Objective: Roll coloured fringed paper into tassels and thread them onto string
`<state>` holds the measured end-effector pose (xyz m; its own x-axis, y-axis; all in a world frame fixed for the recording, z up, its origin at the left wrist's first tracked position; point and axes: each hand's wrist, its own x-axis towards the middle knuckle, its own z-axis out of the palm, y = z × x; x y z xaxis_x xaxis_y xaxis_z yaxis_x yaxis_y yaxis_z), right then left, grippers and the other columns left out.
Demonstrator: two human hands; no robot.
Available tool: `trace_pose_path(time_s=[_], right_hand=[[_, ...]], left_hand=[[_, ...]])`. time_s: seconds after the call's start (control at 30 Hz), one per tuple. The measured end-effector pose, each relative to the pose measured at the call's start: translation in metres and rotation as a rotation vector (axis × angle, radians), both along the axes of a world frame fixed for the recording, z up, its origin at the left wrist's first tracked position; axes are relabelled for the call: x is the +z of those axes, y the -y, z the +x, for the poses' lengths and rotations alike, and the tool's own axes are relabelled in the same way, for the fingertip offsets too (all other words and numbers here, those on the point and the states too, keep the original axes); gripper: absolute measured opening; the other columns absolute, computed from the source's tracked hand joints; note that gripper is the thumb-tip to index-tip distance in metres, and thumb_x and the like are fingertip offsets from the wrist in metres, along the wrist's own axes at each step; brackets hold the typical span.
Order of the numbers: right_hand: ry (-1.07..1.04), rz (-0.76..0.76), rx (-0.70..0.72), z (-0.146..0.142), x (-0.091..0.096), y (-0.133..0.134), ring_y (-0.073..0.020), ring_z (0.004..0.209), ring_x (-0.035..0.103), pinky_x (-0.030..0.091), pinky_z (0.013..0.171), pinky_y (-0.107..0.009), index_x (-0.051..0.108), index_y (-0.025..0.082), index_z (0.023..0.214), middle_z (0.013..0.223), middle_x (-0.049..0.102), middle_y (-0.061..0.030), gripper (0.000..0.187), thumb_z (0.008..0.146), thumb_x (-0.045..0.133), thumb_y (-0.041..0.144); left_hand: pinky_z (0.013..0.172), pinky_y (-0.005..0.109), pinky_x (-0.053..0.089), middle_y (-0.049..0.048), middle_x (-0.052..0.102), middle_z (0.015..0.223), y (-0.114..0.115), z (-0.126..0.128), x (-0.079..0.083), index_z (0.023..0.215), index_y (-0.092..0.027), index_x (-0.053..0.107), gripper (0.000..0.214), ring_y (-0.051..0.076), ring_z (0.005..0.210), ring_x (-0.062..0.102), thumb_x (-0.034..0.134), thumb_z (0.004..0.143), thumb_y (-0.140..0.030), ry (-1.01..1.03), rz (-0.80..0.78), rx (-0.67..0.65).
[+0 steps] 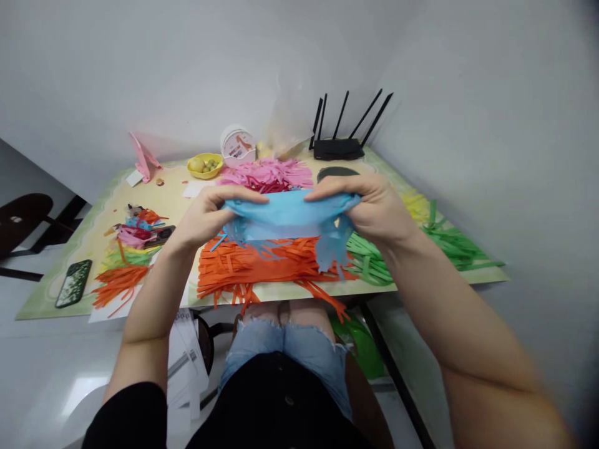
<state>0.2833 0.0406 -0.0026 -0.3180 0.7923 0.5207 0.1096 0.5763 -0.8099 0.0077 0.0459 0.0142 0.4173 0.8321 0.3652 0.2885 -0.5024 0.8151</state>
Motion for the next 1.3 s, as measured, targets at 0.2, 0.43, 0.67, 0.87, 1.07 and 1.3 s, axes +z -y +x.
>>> trace_pose_path(time_s=[0.2,0.43,0.67,0.87,1.07,1.3], right_hand=[[0.133,0.059,0.144,0.012,0.015,0.002,-0.0167,0.077,0.064,0.048,0.068,-0.031,0.08,0.027,0.078,0.087,0.072,-0.0015,0.02,0.08,0.062,0.02],[0.422,0.108,0.326,0.03,0.03,-0.006,-0.0171,0.085,0.061,0.047,0.074,-0.032,0.078,0.03,0.11,0.094,0.067,-0.0024,0.036,0.088,0.06,0.053],[0.4,0.215,0.126,0.018,0.031,0.008,-0.0161,0.087,0.063,0.05,0.08,-0.032,0.077,0.028,0.091,0.094,0.07,-0.0016,0.021,0.089,0.064,0.044],[0.323,0.096,0.009,0.007,0.025,0.002,-0.0112,0.065,0.059,0.043,0.057,-0.023,0.073,0.022,0.106,0.077,0.068,0.0026,0.034,0.081,0.075,0.045],[0.452,0.208,-0.022,0.002,0.028,0.001,-0.0102,0.057,0.052,0.036,0.055,-0.026,0.072,0.022,0.072,0.064,0.062,0.0026,0.026,0.085,0.07,0.045],[0.476,0.201,-0.094,-0.003,0.034,0.01,-0.0154,0.072,0.059,0.04,0.064,-0.028,0.072,0.021,0.081,0.081,0.069,-0.0012,0.025,0.078,0.077,0.046]], left_hand=[[0.061,0.03,0.053,0.0085,0.071,0.094,0.009,-0.004,0.012,0.075,-0.022,0.079,0.019,0.019,0.075,0.066,0.065,0.079,-0.035,-0.019,-0.063,-0.072],[0.075,0.033,0.056,0.0069,0.069,0.085,0.016,-0.007,0.039,0.085,-0.023,0.078,0.027,0.021,0.08,0.065,0.077,0.072,-0.046,-0.297,-0.084,-0.193],[0.053,0.023,0.042,-0.0003,0.057,0.066,0.011,0.012,0.028,0.079,-0.017,0.07,0.027,0.012,0.059,0.055,0.075,0.079,-0.043,-0.293,0.009,-0.028],[0.05,0.024,0.035,-0.0022,0.052,0.058,0.011,0.014,0.033,0.065,-0.016,0.065,0.024,0.01,0.052,0.046,0.073,0.079,-0.033,-0.337,0.007,-0.021],[0.054,0.025,0.04,-0.0036,0.05,0.056,0.011,0.014,0.034,0.064,-0.016,0.061,0.023,0.01,0.052,0.046,0.077,0.076,-0.028,-0.348,0.004,0.013],[0.053,0.022,0.037,-0.0042,0.048,0.057,0.012,0.016,0.034,0.062,-0.015,0.057,0.025,0.009,0.055,0.046,0.075,0.076,-0.026,-0.296,0.077,-0.003]])
